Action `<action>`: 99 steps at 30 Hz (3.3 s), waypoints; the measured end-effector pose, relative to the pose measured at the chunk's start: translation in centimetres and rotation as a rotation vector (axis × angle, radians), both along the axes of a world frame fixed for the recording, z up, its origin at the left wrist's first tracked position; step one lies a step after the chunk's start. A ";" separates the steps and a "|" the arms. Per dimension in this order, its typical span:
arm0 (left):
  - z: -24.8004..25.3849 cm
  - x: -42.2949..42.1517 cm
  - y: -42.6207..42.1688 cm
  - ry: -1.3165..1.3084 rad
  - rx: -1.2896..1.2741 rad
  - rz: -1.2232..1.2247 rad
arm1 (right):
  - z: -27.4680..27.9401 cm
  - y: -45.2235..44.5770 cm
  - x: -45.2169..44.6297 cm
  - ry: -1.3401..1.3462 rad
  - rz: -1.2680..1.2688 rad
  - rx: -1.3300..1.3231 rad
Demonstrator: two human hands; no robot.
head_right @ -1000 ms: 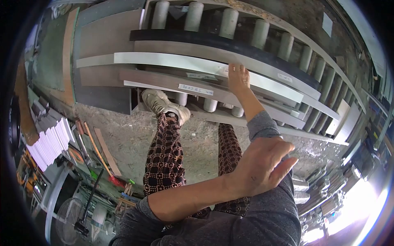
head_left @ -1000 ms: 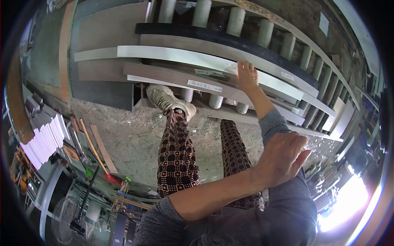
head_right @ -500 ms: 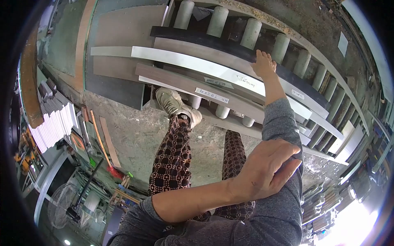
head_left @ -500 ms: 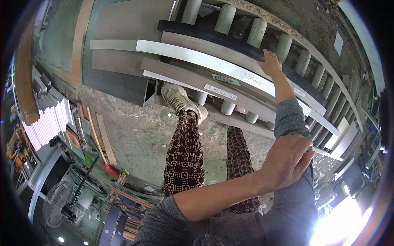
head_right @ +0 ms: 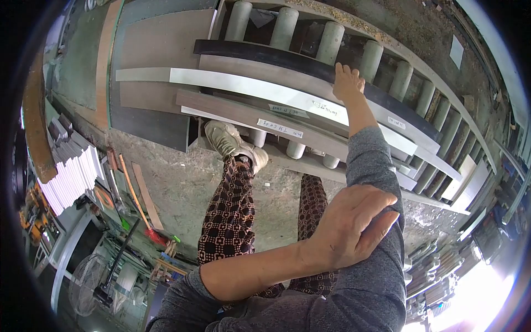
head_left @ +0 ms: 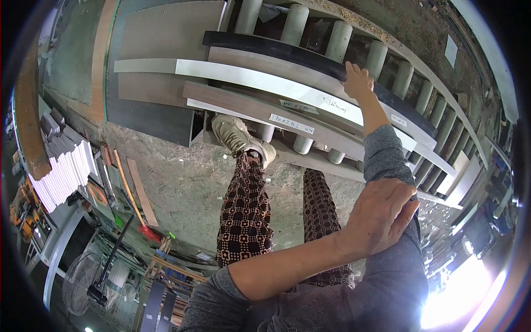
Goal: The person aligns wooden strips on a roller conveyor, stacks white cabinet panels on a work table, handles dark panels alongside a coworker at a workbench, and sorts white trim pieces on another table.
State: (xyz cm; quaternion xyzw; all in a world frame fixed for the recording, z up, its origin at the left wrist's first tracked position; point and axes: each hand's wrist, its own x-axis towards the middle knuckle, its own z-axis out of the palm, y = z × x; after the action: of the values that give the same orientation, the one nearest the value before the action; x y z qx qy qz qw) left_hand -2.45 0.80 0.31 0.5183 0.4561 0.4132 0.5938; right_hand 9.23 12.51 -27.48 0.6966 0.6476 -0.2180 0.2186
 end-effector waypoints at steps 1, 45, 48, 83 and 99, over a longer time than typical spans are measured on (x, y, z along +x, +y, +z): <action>0.0 -0.1 0.1 0.009 0.002 -0.002 | 0.2 0.5 -0.1 -0.004 -0.001 -0.053; -0.3 4.0 -0.7 0.025 -0.044 -0.264 | 7.8 -3.9 -8.4 0.642 -0.010 -0.232; -0.5 4.1 -1.0 0.020 -0.039 -0.267 | 7.0 -5.7 -8.8 0.662 0.080 -0.241; -0.3 3.3 -2.1 0.034 -0.015 -0.249 | 6.1 -7.1 -5.6 1.207 -0.385 -0.864; -0.1 2.6 -1.5 0.024 -0.027 -0.117 | 3.9 -2.2 -3.5 0.270 0.319 0.259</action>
State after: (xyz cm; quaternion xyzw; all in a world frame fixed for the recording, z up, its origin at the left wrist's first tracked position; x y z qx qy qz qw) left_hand 0.14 -0.67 0.24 0.5408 0.4378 0.3653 0.6184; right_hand 5.77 10.32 -23.55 0.5724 0.7952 -0.1870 0.0707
